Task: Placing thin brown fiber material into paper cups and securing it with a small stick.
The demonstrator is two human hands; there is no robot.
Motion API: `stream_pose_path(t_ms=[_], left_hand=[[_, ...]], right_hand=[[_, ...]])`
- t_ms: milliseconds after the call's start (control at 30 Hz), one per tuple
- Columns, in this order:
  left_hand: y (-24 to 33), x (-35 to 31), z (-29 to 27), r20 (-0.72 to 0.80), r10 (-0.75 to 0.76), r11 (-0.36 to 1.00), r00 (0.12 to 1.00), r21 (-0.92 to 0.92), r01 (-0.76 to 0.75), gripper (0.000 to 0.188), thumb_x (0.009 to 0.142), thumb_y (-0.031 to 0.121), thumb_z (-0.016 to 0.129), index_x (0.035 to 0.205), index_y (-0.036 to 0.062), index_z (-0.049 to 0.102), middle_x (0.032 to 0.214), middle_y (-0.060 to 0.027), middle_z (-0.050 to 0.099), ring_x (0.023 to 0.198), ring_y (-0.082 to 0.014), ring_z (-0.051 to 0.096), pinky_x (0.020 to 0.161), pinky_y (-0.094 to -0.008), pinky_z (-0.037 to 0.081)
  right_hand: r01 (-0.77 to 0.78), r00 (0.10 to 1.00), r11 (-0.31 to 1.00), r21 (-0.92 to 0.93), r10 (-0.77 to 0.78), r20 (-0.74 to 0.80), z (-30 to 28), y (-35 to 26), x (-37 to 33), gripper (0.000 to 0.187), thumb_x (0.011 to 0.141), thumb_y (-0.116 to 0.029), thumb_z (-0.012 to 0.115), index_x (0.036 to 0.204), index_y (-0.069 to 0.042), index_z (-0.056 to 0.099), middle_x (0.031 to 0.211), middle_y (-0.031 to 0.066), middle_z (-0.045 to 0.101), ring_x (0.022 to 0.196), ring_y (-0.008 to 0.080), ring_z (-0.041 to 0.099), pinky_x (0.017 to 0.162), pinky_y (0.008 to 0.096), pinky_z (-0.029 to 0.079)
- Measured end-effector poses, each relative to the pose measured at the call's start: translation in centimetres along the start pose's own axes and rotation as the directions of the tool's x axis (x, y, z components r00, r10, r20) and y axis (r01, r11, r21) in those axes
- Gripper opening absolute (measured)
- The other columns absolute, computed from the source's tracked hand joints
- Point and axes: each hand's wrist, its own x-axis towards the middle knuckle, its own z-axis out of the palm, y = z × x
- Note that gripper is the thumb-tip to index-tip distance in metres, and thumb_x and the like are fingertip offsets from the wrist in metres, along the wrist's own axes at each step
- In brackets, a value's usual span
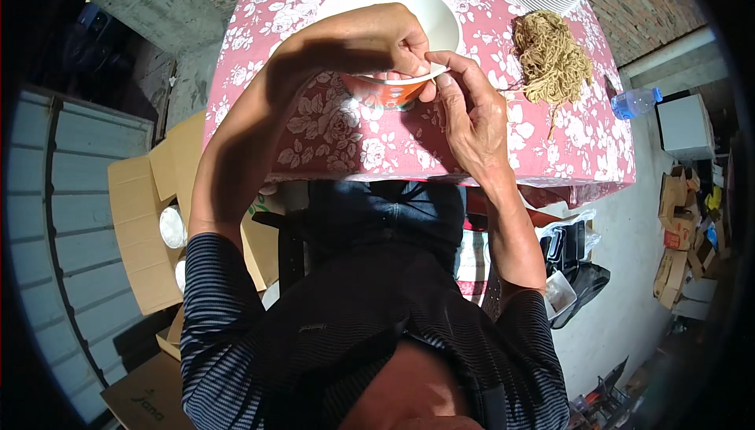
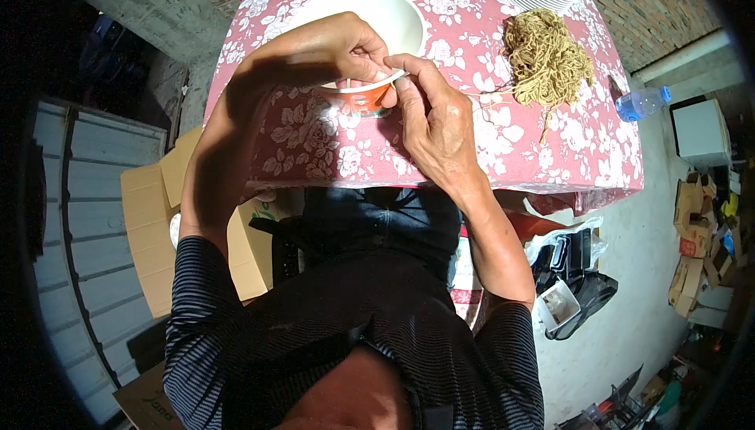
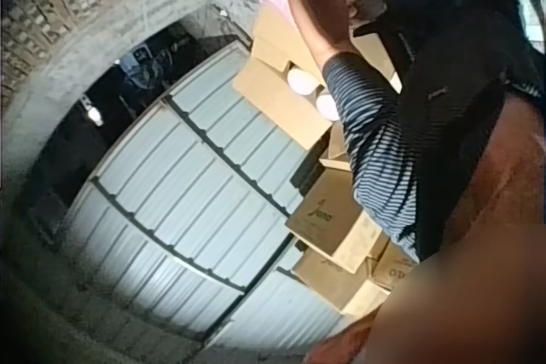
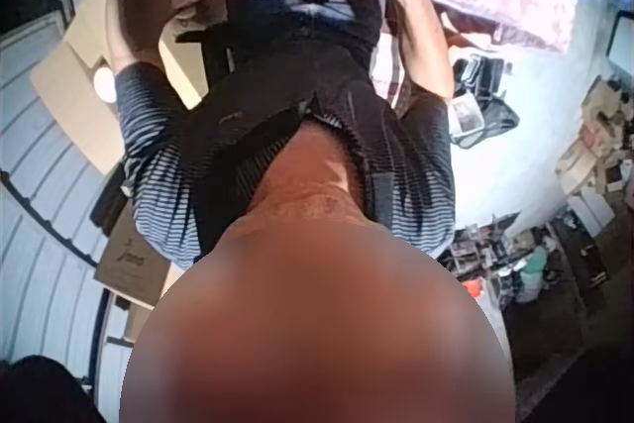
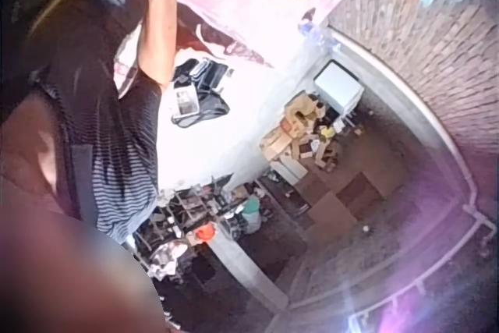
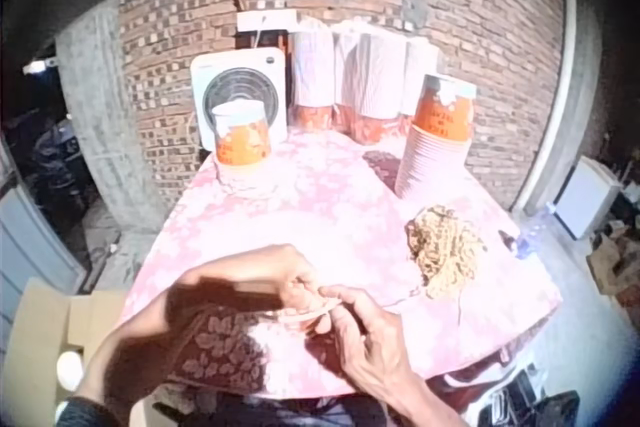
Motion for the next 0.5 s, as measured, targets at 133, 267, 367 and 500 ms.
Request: stream_pose_path(t_ms=[133,267,367,500], left_hand=[[-0.5,0.2,-0.2,-0.001,0.021,0.998,1.0,-0.06,-0.021,0.023,0.095,0.019,0.068,0.097,-0.0032,0.071,0.079,-0.002,0.063,0.073,-0.0095,0.057,0.065,-0.0258,0.047],[0.3,-1.5,-0.1,-0.306,0.073,0.957,0.949,-0.247,-0.153,0.027,0.098,0.028,0.067,0.101,0.0019,0.072,0.091,-0.0027,0.069,0.083,-0.0106,0.063,0.073,-0.0287,0.051],[1.5,-1.5,1.3,-0.364,0.16,0.902,0.917,-0.323,-0.285,0.025,0.1,0.026,0.065,0.104,0.0025,0.07,0.099,-0.0049,0.071,0.089,-0.01,0.063,0.079,-0.0289,0.051],[4.0,-0.6,4.0,-0.304,0.173,0.842,0.937,-0.448,-0.301,0.019,0.1,0.021,0.062,0.102,0.0018,0.064,0.087,-0.002,0.067,0.078,-0.0068,0.062,0.067,-0.0213,0.049]], right_hand=[[0.048,0.999,0.997,0.068,-0.046,-0.019,0.4,0.8,0.1,0.027,0.106,-0.006,0.054,0.131,0.0,0.062,0.08,0.0083,0.071,0.071,0.0113,0.065,0.065,0.0275,0.052],[0.027,0.993,0.996,0.085,-0.017,-0.117,0.1,1.1,0.1,0.036,0.106,-0.007,0.053,0.14,0.003,0.051,0.077,0.0057,0.067,0.066,0.0107,0.061,0.061,0.0279,0.051],[0.058,0.991,0.988,0.144,-0.039,-0.129,0.9,1.4,0.2,0.037,0.106,-0.007,0.052,0.141,0.004,0.048,0.074,0.0046,0.065,0.062,0.0103,0.06,0.057,0.0278,0.05],[0.128,0.98,0.984,0.123,-0.106,-0.167,1.5,3.1,0.5,0.044,0.103,-0.005,0.057,0.143,0.004,0.041,0.072,0.0093,0.066,0.065,0.0164,0.065,0.059,0.0332,0.052]])
